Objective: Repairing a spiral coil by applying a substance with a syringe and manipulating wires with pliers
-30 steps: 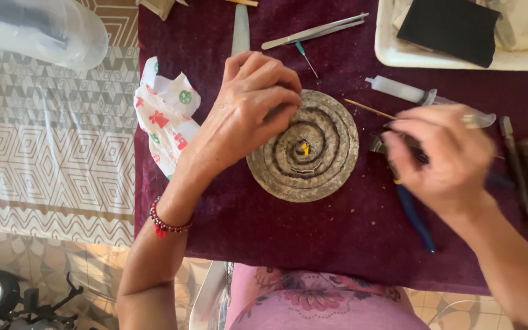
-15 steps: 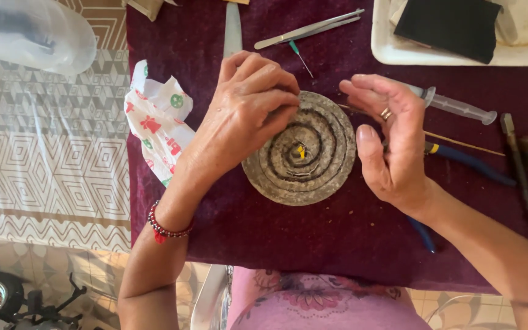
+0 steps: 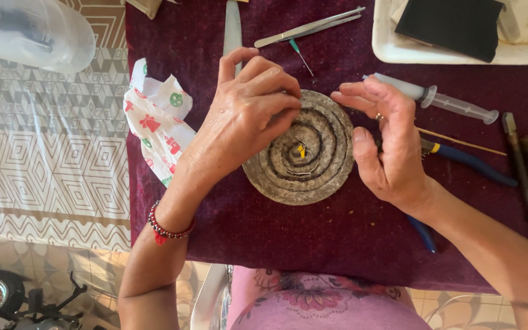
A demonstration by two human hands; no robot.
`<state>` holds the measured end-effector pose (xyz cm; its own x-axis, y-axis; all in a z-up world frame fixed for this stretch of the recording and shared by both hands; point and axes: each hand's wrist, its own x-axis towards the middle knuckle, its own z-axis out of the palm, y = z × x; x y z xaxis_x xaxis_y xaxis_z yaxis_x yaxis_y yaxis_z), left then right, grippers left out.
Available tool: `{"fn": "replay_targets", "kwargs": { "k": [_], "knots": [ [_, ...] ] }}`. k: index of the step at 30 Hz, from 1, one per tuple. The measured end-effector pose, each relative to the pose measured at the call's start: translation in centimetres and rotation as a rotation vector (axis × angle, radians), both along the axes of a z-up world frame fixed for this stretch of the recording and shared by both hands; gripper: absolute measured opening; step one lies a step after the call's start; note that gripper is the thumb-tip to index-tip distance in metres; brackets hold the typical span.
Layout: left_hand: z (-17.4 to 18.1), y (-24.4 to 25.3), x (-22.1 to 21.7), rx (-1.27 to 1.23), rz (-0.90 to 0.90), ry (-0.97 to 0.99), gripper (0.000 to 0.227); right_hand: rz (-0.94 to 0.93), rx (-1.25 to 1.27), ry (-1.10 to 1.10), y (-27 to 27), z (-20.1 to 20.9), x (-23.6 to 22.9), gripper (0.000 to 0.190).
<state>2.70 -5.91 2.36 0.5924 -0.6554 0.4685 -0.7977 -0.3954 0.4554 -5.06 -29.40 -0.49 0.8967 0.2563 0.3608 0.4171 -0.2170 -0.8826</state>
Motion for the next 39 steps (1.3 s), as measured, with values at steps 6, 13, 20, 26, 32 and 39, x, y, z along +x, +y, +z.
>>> {"fn": "replay_targets", "kwargs": {
  "k": [6,13,20,26,32,39],
  "knots": [
    [-0.1,-0.1,0.0,-0.008,0.018,-0.029,0.013,-0.001,-0.027,-0.005,0.1,0.2,0.0,0.041],
    [-0.1,0.0,0.0,-0.013,0.014,-0.032,0.012,-0.006,-0.04,0.006,0.1,0.3,0.1,0.041],
    [0.8,0.7,-0.2,-0.055,0.002,0.037,0.009,-0.018,-0.051,-0.033,0.0,0.3,0.1,0.042],
    [0.0,2.1,-0.9,-0.189,0.144,0.056,0.036,-0.055,-0.413,-0.357,-0.2,1.2,1.8,0.041],
    [-1.4,2.7,-2.6,-0.273,0.255,-0.011,0.036,0.061,-0.616,-0.573,0.1,1.7,4.2,0.052],
    [-2.2,3.5,-3.2,-0.323,0.325,-0.083,0.031,0.165,-0.738,-0.683,0.4,2.0,5.5,0.056]
  ]
}}
